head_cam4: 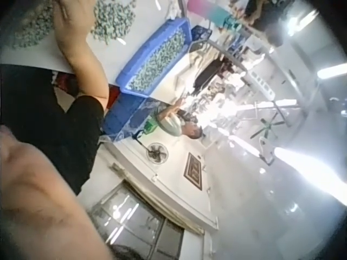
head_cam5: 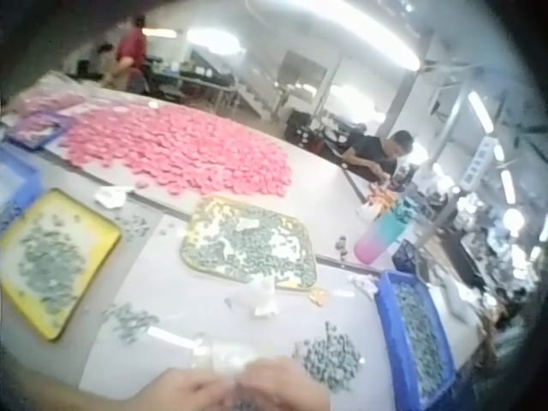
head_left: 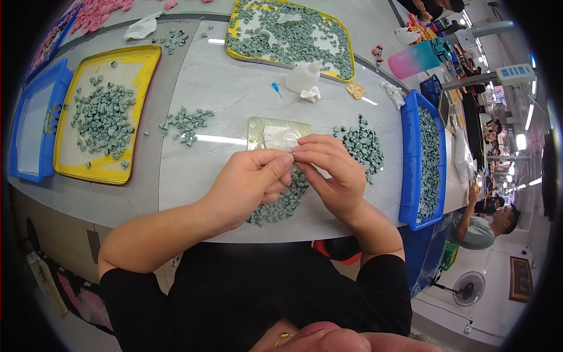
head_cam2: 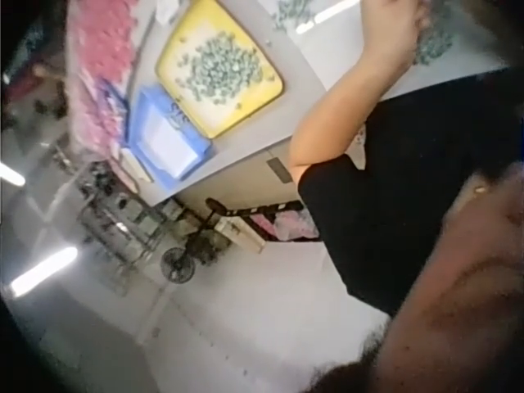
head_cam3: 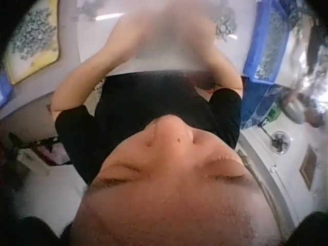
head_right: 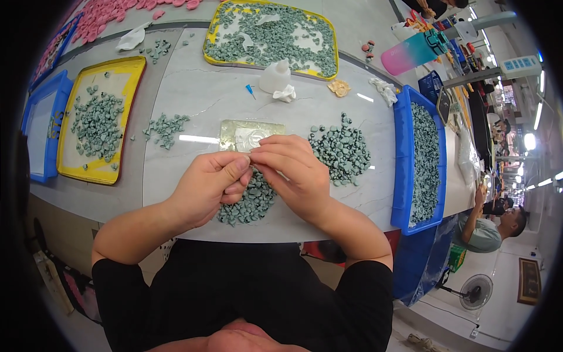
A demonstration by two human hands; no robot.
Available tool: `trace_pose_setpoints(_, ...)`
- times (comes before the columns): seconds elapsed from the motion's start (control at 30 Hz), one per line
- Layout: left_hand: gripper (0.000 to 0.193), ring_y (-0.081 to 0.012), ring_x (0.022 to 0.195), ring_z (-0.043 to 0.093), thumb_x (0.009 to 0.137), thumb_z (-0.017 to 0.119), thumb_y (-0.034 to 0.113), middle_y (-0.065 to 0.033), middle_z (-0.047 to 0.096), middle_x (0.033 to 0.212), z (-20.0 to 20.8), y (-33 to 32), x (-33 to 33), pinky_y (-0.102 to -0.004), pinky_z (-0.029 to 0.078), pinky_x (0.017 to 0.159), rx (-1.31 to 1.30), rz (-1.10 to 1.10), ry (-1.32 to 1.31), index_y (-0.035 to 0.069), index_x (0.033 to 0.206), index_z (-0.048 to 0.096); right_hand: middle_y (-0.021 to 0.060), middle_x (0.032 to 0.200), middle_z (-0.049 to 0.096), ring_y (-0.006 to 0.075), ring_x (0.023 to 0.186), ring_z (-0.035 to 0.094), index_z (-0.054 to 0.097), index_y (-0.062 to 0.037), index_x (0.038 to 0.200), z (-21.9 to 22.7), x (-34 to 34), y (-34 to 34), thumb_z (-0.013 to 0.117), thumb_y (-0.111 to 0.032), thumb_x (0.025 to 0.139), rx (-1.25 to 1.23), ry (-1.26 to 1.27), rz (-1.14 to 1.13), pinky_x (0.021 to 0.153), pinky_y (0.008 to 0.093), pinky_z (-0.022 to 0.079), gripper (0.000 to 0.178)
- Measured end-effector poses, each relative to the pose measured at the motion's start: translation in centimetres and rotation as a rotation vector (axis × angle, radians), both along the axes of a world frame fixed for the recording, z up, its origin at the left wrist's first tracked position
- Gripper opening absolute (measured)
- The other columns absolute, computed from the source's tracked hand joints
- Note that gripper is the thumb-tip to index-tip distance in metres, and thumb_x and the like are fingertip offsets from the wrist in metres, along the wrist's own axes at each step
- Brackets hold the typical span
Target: The recorder is sorting small green plastic parts on a table in a factory environment.
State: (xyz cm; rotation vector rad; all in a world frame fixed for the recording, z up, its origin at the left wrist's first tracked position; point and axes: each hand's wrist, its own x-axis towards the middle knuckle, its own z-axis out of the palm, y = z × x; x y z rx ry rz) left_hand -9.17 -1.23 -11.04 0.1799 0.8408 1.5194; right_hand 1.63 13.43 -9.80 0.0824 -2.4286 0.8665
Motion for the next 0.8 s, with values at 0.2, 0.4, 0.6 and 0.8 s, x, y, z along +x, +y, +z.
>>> trace_pose_setpoints(0.2,0.021,-0.0041,0.058,0.037,0.093,0.053,0.018,-0.0003,0.049,0.074,0.4,0.1,0.3,-0.0178,0.031,0.049,-0.055,0.052,0.158,-0.001,0.101,0.058,0.0084,0.080,0.063,0.0210,0.077,0.060,0.066,-0.0010,0.091,0.6,0.7,-0.1,0.073,0.005,0.065,0.100,-0.030,-0.043,0.065,0.0286,0.048,0.028)
trace_pose_setpoints(0.4,0.026,-0.0038,0.060,0.039,0.092,0.054,0.017,0.0007,0.048,0.074,0.4,0.0,0.1,-0.0174,0.033,0.051,-0.045,0.009,0.245,-0.003,0.108,0.059,0.0088,0.079,0.063,0.0194,0.067,0.060,0.067,-0.0006,0.090,0.2,1.1,-0.2,0.074,0.004,0.063,0.062,-0.003,-0.090,0.056,0.0262,0.047,0.028)
trace_pose_setpoints(0.6,0.028,-0.0043,0.061,0.038,0.093,0.049,0.012,0.0005,0.048,0.078,0.2,-0.4,-0.3,-0.0179,0.035,0.053,-0.068,0.022,0.295,-0.004,0.115,0.055,0.0104,0.080,0.064,0.0201,0.068,0.061,0.066,0.0012,0.090,0.4,0.3,-0.8,0.071,0.008,0.064,0.242,0.036,-0.070,0.058,0.0263,0.049,0.027)
trace_pose_setpoints(0.8,0.025,-0.0044,0.060,0.039,0.093,0.047,0.009,-0.0025,0.052,0.082,0.2,-0.9,-0.4,-0.0182,0.035,0.052,-0.052,0.070,0.298,-0.004,0.113,0.052,0.0106,0.083,0.063,0.0216,0.070,0.061,0.065,0.0019,0.091,-0.1,0.1,-0.1,0.070,0.009,0.063,0.273,-0.012,-0.109,0.060,0.0282,0.049,0.029)
